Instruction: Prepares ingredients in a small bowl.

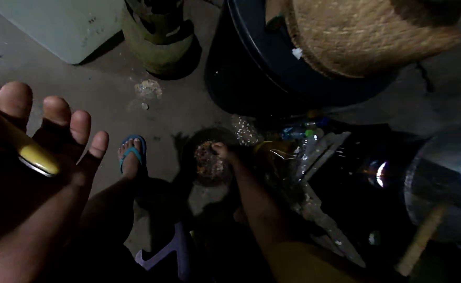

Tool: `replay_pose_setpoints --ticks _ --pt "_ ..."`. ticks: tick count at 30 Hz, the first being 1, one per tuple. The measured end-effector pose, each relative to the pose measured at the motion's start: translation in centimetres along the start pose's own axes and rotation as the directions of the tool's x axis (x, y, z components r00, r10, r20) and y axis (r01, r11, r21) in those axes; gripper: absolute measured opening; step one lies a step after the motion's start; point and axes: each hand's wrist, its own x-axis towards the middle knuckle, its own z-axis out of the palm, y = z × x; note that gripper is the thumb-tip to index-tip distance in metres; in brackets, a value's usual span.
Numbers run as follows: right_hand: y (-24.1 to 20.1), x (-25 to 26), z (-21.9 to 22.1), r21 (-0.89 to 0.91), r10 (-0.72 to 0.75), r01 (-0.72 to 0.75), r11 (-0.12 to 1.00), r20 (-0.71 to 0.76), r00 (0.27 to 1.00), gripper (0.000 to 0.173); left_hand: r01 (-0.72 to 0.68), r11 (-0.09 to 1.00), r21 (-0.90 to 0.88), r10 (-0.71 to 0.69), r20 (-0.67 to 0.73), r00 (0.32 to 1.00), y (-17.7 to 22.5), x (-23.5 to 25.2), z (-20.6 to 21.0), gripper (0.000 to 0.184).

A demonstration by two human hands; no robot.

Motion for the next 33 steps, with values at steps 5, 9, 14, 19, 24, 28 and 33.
replay_pose_setpoints --ticks 5,9,14,19,24,28,33 --pt "0.6 -2.7 4.5 -0.058 0.056 -0.068 0.996 -0.189 0.980 0.045 -0.082 0.993 0.089 0.080 0.033 0.996 -0.6 -0.1 -0.7 0.038" --pt "-1.0 -4.5 9.0 -0.349 0.171 -0.248 0.904 -0.237 0.956 0.052 -0.051 0.998 0.043 0.049 0.056 0.997 -0.9 0.1 -0.7 0.040" --pt "-0.8 -1.5 0.8 -0.014 0.090 -0.090 0.996 0.025 0.996 0.045 0.020 0.998 -0.057 -0.017 0.056 0.998 -0.3 0.0 0.0 0.042" --pt "1.3 -1.8 2.2 0.020 0.059 -0.056 0.998 -0.205 0.977 0.045 -0.057 0.996 0.065 0.050 0.101 0.994 -0.7 0.0 -1.1 0.040" --pt "-0.6 -4.6 8.8 -0.255 0.200 -0.268 0.929 -0.262 0.944 0.051 0.022 0.998 -0.063 -0.019 0.052 0.998 -0.6 0.1 0.0 0.041" --pt "-0.9 -2.1 1.9 -0.041 0.129 -0.128 0.991 0.026 0.991 0.047 0.018 0.999 -0.033 -0.017 0.019 1.000 -0.5 -0.4 0.8 0.042" --pt "-3.1 -0.6 1.0 -0.060 0.029 -0.032 0.998 -0.043 0.999 0.045 0.003 0.999 -0.049 0.000 0.077 0.997 -0.5 -0.2 -0.7 0.041"
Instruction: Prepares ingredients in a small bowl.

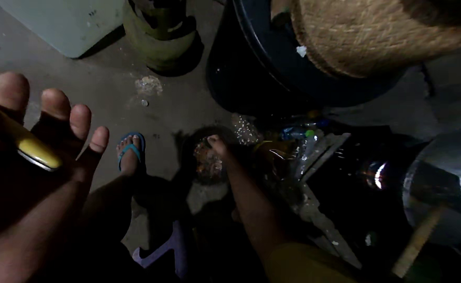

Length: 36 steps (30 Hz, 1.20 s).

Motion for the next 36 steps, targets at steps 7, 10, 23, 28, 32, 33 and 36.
replay_pose_setpoints --ticks 7,10,23,28,32,33,36 --pt "2.7 -4.6 8.8 -0.319 0.141 -0.197 0.927 -0.189 0.972 0.051 -0.012 0.997 0.074 0.025 -0.179 0.984 0.0 -0.2 2.2 0.039" --pt "1.1 -3.3 3.8 -0.216 0.097 -0.104 0.971 -0.044 0.994 0.050 0.009 0.999 0.049 -0.001 -0.157 0.988 0.0 -0.2 2.0 0.038" --pt "3.6 -5.0 8.4 -0.366 0.101 -0.160 0.917 -0.175 0.979 0.052 -0.003 1.000 0.025 0.006 -0.106 0.994 -0.2 -0.2 1.3 0.039" --pt "-1.3 -2.5 1.7 -0.192 0.081 -0.082 0.978 -0.013 0.997 0.046 0.038 0.999 -0.014 -0.039 -0.076 0.996 0.1 0.3 0.8 0.039" --pt "-1.4 -4.9 6.9 -0.282 0.040 -0.066 0.957 -0.096 0.995 0.047 0.024 0.999 0.033 -0.022 -0.078 0.997 0.6 0.4 0.9 0.039" --pt "-0.6 -5.2 8.2 -0.339 0.059 -0.093 0.936 -0.111 0.992 0.049 0.020 0.999 0.040 -0.017 -0.072 0.997 0.6 0.5 0.7 0.039" --pt "0.8 -4.3 7.5 -0.338 0.143 -0.182 0.923 -0.138 0.980 0.049 0.002 0.996 0.091 0.009 -0.113 0.994 0.8 0.8 -0.1 0.037"
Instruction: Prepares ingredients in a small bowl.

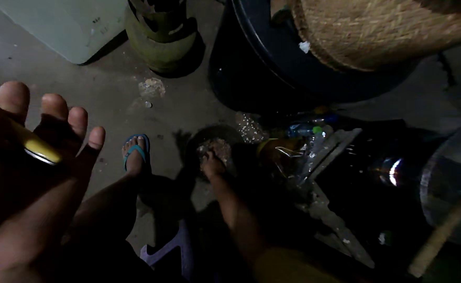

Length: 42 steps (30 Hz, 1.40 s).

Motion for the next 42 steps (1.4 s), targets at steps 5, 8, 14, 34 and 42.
replay_pose_setpoints --ticks 5,8,14,34,42 --pt "1.2 0.1 -2.7 0.067 -0.133 0.127 0.990 0.082 0.988 0.049 -0.049 0.999 -0.023 0.050 0.022 0.998 0.5 0.6 -1.2 0.040" --pt "2.1 -2.7 1.5 -0.097 -0.167 0.173 0.980 0.071 0.983 0.049 -0.095 0.995 0.008 0.094 0.058 0.994 0.6 0.2 -2.0 0.041" --pt "1.5 3.0 -4.4 0.140 -0.141 0.116 0.983 0.185 0.973 0.048 -0.046 0.999 -0.025 0.045 -0.052 0.998 0.7 -0.1 -0.6 0.036" --pt "-0.9 -2.5 -0.8 -0.001 -0.160 0.161 0.987 0.077 0.984 0.049 -0.015 0.999 -0.049 0.015 -0.005 1.000 0.7 -0.3 -0.5 0.038" --pt "3.2 0.3 -2.3 0.012 -0.133 0.132 0.991 0.099 0.986 0.047 -0.032 0.999 -0.005 0.032 -0.043 0.999 0.7 0.5 -0.7 0.036"
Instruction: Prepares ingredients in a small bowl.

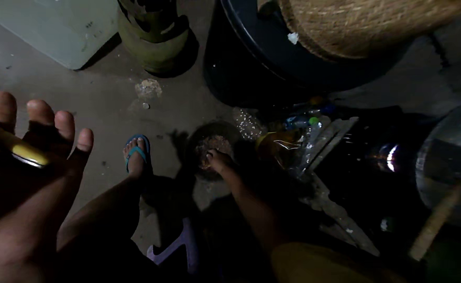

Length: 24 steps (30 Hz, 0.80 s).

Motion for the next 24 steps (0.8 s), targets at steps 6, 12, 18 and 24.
replay_pose_setpoints --ticks 6,12,18,24 --pt "0.5 -2.9 5.1 -0.161 0.041 -0.046 0.986 -0.035 0.999 0.050 -0.054 0.997 0.058 0.052 0.043 0.998 -0.4 -0.4 -0.2 0.037" --pt "2.3 2.6 -4.8 0.156 -0.063 0.040 0.987 0.149 0.987 0.048 0.001 0.998 0.057 -0.004 0.056 0.998 -0.7 -0.4 0.3 0.038" --pt "6.6 -1.5 -1.2 0.441 0.113 -0.029 0.897 -0.166 0.980 0.046 -0.055 0.995 0.083 0.044 0.130 0.991 -0.8 -0.9 0.0 0.035" --pt "-1.7 -0.9 2.1 -0.093 0.110 -0.112 0.989 -0.028 0.994 0.049 -0.026 0.995 0.101 0.010 0.153 0.988 -1.4 -0.8 -0.6 0.040"
